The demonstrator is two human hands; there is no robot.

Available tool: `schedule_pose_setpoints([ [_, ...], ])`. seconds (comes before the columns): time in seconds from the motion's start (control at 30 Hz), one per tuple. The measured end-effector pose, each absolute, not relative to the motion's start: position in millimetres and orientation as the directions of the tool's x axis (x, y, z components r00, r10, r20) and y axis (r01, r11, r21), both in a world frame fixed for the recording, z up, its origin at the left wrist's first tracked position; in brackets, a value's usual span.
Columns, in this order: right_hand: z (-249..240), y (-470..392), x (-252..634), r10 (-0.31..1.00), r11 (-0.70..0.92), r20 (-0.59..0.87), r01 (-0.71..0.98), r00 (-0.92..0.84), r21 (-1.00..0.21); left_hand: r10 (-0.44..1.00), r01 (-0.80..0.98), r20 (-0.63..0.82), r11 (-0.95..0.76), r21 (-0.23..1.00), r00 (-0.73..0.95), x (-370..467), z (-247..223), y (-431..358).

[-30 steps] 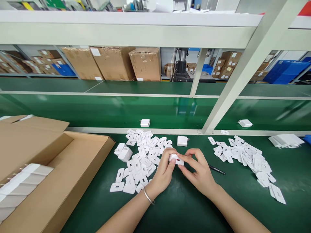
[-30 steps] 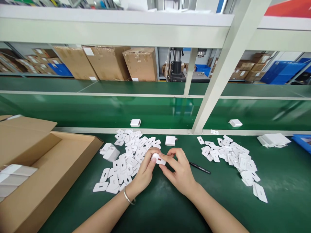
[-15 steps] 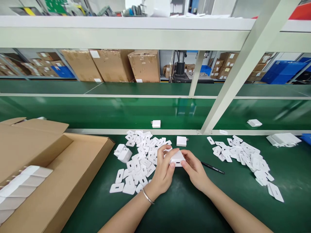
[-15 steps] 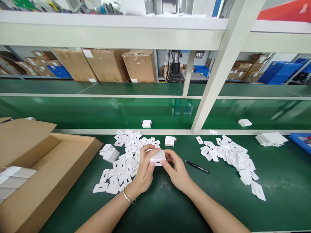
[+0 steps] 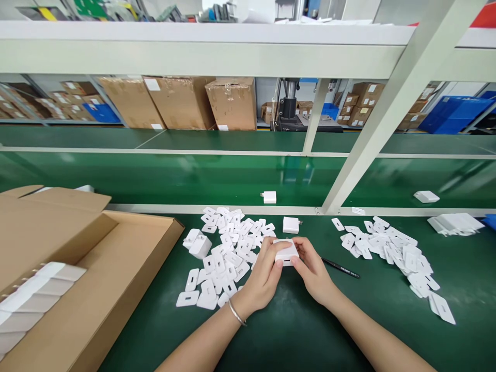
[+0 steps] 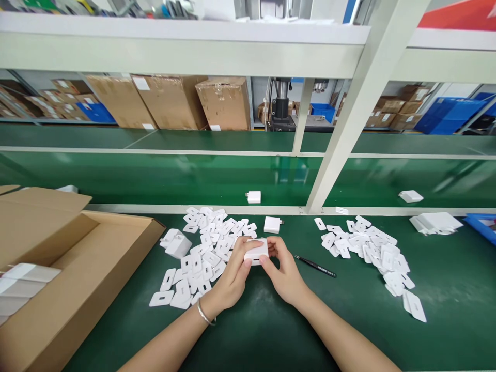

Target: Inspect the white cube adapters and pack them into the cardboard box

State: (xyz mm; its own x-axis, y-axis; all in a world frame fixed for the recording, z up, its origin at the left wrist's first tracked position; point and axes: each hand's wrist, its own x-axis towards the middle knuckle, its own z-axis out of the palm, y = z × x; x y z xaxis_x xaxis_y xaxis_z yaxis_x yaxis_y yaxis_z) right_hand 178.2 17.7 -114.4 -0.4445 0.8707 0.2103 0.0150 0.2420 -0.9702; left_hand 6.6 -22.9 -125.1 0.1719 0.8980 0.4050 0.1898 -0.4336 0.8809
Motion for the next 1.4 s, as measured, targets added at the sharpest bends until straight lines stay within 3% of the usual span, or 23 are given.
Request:
schedule_pose_setpoints([
  [0.23,-110.0,12.8,179.5,0.861,0.167,0.148,-0.004,-0.486,-0.986,0.876,0.133,0.473,-0.482,0.866,0.094,11.5,-127.3,-21.6],
  [0.4,-110.6,15.2,179.5,0.85,0.209,0.202,-0.041,-0.487,-0.977,0.869,0.119,0.49,-0.496,0.86,0.077,11.3,-126.7,-21.9],
  [1.2,-110.6,17.2,178.8,0.887,0.232,0.178,0.078,-0.426,-0.97,0.873,0.17,0.485,-0.487,0.857,0.054,5.2,-130.5,-13.5],
  [1.4,-113.0,22.1,179.2,0.914,0.171,0.141,0.045,-0.38,-0.984,0.902,0.139,0.376,-0.408,0.902,0.212,2.1,-123.5,-12.8],
])
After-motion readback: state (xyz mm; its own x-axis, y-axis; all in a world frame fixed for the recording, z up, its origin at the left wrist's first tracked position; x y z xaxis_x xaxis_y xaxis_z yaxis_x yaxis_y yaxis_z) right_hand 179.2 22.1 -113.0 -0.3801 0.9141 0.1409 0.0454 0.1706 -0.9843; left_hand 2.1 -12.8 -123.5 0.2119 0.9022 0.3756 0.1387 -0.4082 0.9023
